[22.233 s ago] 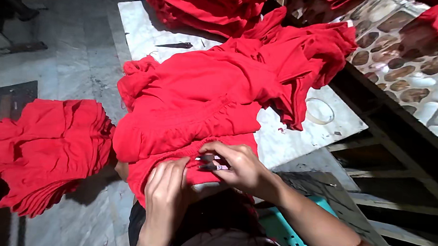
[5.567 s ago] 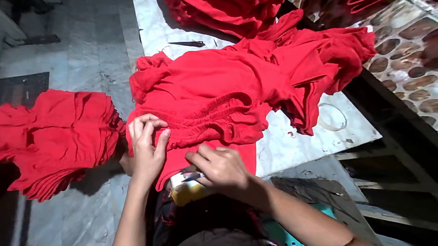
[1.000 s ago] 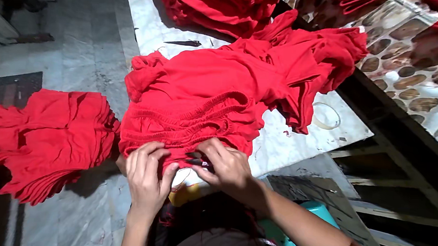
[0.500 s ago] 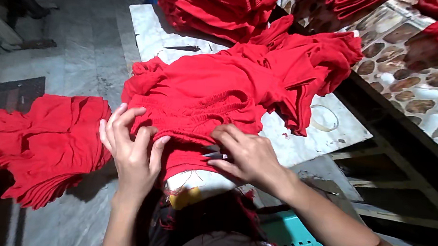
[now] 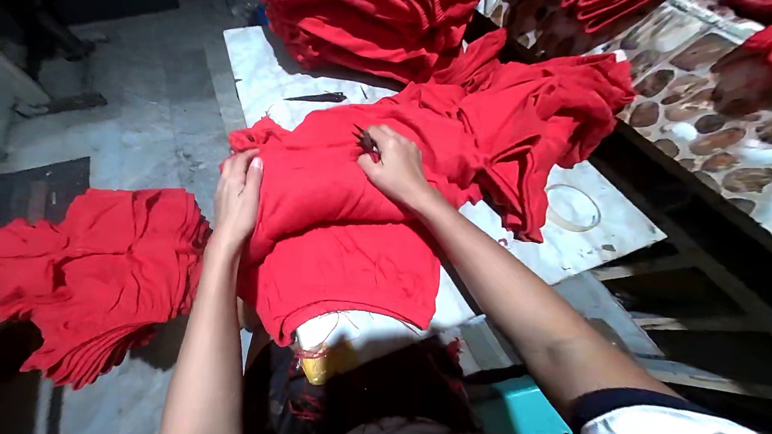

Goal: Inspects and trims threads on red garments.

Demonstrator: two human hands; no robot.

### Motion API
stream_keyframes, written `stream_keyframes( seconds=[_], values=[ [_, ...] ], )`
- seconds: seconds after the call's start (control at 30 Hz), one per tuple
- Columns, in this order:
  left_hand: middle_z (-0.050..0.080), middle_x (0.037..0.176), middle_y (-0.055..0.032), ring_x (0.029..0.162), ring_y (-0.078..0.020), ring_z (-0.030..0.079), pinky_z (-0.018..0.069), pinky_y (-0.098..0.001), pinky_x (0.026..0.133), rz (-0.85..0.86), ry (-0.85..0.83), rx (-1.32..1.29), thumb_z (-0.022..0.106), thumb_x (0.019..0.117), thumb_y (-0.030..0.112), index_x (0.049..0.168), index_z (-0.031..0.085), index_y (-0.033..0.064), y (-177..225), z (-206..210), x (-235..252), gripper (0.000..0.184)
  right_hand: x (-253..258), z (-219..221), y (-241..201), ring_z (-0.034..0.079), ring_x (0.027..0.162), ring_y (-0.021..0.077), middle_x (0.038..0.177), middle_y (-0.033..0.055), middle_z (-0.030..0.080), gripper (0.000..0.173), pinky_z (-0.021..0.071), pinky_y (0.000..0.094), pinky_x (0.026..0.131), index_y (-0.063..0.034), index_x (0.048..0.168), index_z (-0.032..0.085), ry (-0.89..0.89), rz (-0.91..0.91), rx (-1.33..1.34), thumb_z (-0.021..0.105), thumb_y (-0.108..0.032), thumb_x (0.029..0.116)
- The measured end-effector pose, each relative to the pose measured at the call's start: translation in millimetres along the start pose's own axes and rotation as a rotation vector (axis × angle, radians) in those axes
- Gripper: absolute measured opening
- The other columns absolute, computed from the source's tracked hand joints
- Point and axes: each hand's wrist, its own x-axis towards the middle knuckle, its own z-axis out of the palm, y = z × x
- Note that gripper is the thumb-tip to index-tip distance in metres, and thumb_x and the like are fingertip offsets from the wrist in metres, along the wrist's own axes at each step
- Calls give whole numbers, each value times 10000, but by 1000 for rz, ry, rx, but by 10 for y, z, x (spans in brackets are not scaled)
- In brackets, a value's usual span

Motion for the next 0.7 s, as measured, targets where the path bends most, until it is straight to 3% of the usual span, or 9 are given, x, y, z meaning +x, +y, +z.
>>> stream_keyframes(
  seconds=[0.1, 0.17, 0.2, 0.27, 0.37, 0.43, 0.53, 0.6, 0.7],
  values=[
    [406, 1584, -189, 1464, -391, 369, 275, -633, 1153, 1, 9, 86, 257, 1101, 404, 1522, 455, 64, 83, -11, -252, 576, -49, 30, 156, 669, 922, 372, 1054, 208, 677, 291, 492, 590, 730, 30, 1100, 687, 46, -98, 123, 589, -165, 907],
    [305, 1632, -219, 1486, -449, 295, 228, -698, 1134, 44, 128, 251, 312, 1075, 436, 1554, 389, 47, 170, -33, -535, 622, -157, -23, 199, 643, 1005, 349, 1185, 229, 620, 407, 510, 550, 797, 32, 1205, 662, 73, -142, 212, 649, -250, 912],
    [316, 1613, -251, 1485, -466, 285, 203, -697, 1149, 101, 229, 297, 387, 1050, 424, 1511, 436, 10, 179, -41, -690, 622, -252, -75, 177, 635, 1033, 340, 1253, 241, 583, 500, 531, 527, 806, 28, 1266, 631, 115, -168, 218, 673, -314, 903],
    [509, 1418, -302, 1370, -434, 441, 318, -574, 1130, 277, 413, 261, 528, 1018, 337, 1253, 623, -56, 164, -18, -1073, 468, -562, -211, 40, 653, 936, 304, 1235, 252, 581, 537, 547, 451, 699, 42, 1264, 621, 279, -260, 150, 691, -352, 906],
    [640, 1111, -138, 1119, -143, 590, 463, -231, 983, 367, 300, 63, 567, 1021, 321, 972, 689, 35, 120, 65, -1640, 314, -1192, -334, -213, 627, 766, 199, 935, 171, 657, 329, 505, 308, 620, 29, 1050, 678, 351, -439, 94, 701, -265, 904],
    [647, 1060, -141, 1041, -126, 599, 466, -185, 920, 342, 220, 25, 601, 1010, 325, 960, 687, 26, 31, 157, -1844, 315, -1483, -238, -302, 640, 656, 167, 856, 102, 695, 232, 502, 290, 533, -41, 995, 722, 147, -523, 109, 698, -255, 909],
    [663, 896, -138, 934, -172, 640, 492, -209, 876, 369, 295, 113, 574, 1025, 264, 861, 651, 21, -27, 268, -1952, 303, -1582, -65, -339, 652, 578, 258, 996, 152, 704, 289, 500, 403, 450, -33, 1091, 725, -211, -490, 82, 727, -104, 811],
    [637, 863, -85, 892, -132, 622, 485, -201, 841, 399, 324, 49, 552, 1046, 275, 849, 611, 59, 104, 253, -1983, 298, -1519, -41, -309, 656, 581, 250, 919, 131, 721, 218, 491, 402, 456, -23, 1019, 740, -205, -509, 59, 643, -78, 832],
    [617, 966, 48, 975, 39, 618, 505, -108, 860, 392, 164, -270, 477, 1086, 339, 908, 562, 131, 416, 151, -2040, 286, -1419, -111, -313, 646, 576, 224, 747, 86, 691, 174, 466, 375, 477, -28, 923, 744, -129, -537, 43, 606, -105, 850]
  ],
)
